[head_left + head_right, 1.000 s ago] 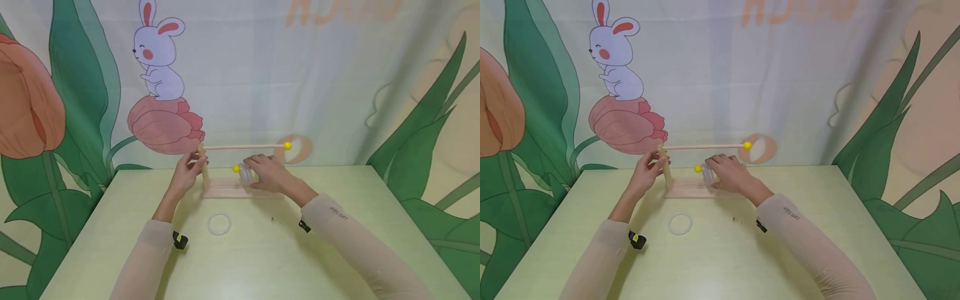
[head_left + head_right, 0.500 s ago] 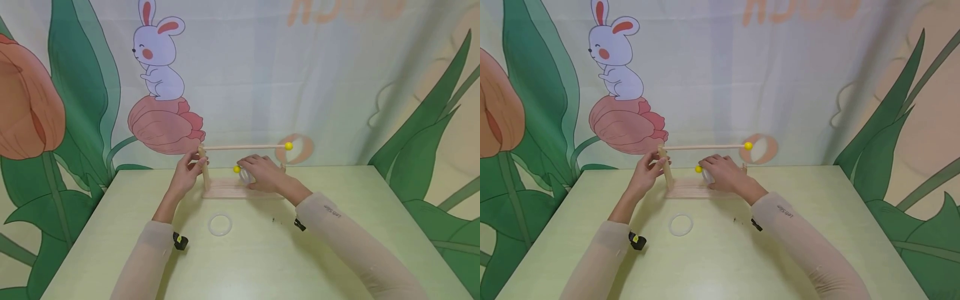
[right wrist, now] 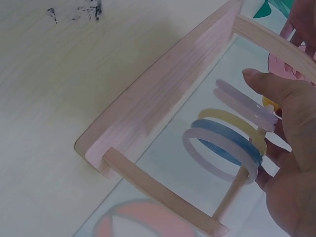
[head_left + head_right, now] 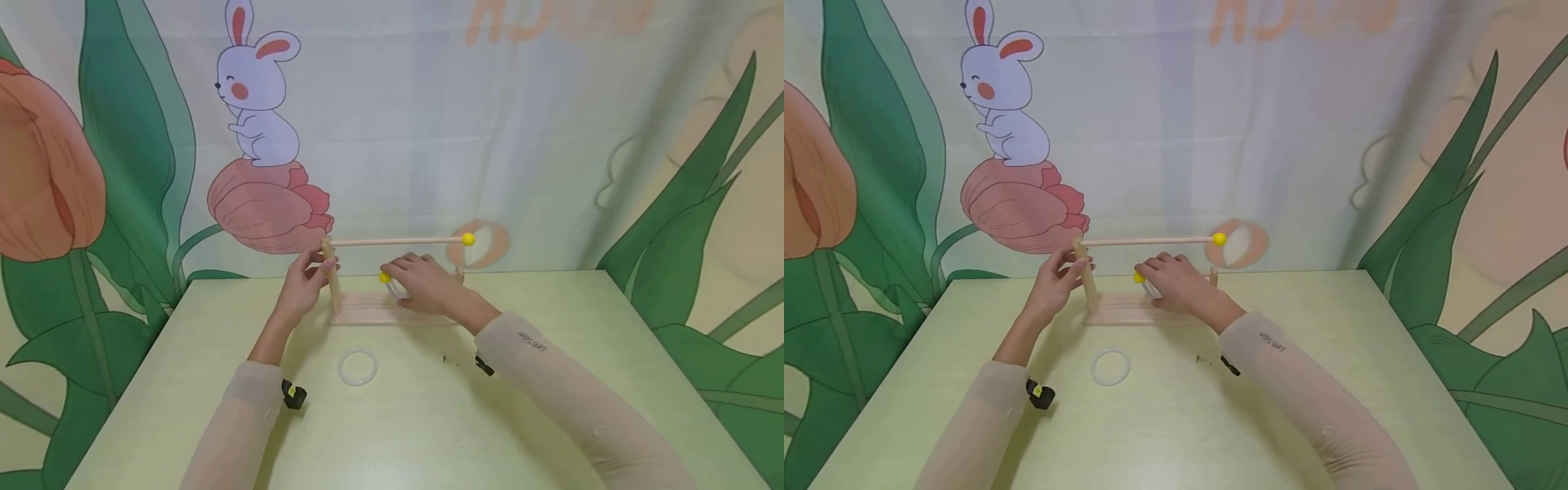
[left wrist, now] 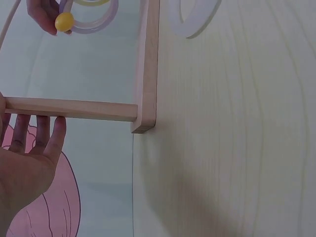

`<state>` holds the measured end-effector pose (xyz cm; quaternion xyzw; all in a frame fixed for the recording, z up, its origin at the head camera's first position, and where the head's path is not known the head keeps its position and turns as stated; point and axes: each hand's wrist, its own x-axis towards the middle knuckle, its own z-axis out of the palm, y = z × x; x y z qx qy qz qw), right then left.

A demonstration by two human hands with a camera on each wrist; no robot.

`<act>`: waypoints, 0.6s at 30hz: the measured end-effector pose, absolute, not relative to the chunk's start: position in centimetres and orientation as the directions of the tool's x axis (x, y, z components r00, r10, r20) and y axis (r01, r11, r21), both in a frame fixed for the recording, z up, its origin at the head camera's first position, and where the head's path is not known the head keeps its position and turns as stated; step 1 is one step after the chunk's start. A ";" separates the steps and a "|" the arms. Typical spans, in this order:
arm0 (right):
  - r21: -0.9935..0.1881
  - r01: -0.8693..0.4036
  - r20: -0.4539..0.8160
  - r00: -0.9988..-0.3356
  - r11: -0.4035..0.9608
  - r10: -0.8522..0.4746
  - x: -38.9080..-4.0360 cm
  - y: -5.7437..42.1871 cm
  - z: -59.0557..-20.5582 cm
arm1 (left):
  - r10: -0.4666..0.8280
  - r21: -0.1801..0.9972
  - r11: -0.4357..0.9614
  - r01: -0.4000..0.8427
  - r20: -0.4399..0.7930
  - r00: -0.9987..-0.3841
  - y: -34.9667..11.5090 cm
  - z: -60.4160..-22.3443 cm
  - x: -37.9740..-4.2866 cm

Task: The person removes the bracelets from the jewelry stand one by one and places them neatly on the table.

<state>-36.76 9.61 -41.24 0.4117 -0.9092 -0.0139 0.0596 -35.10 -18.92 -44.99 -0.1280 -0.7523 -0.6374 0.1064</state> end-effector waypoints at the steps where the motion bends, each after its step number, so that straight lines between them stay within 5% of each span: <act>1: 0.078 -0.749 0.097 -0.651 0.658 -0.753 -36.8 9.6 -41.2 | 0.056 0.932 0.154 0.328 0.324 -0.945 -18.9 -45.0 -35.1; 18: 0.129 -0.763 0.119 -0.622 0.633 -0.774 -36.7 9.9 -41.1 | 0.051 0.943 0.141 0.301 0.297 -0.954 -18.9 -44.9 -35.2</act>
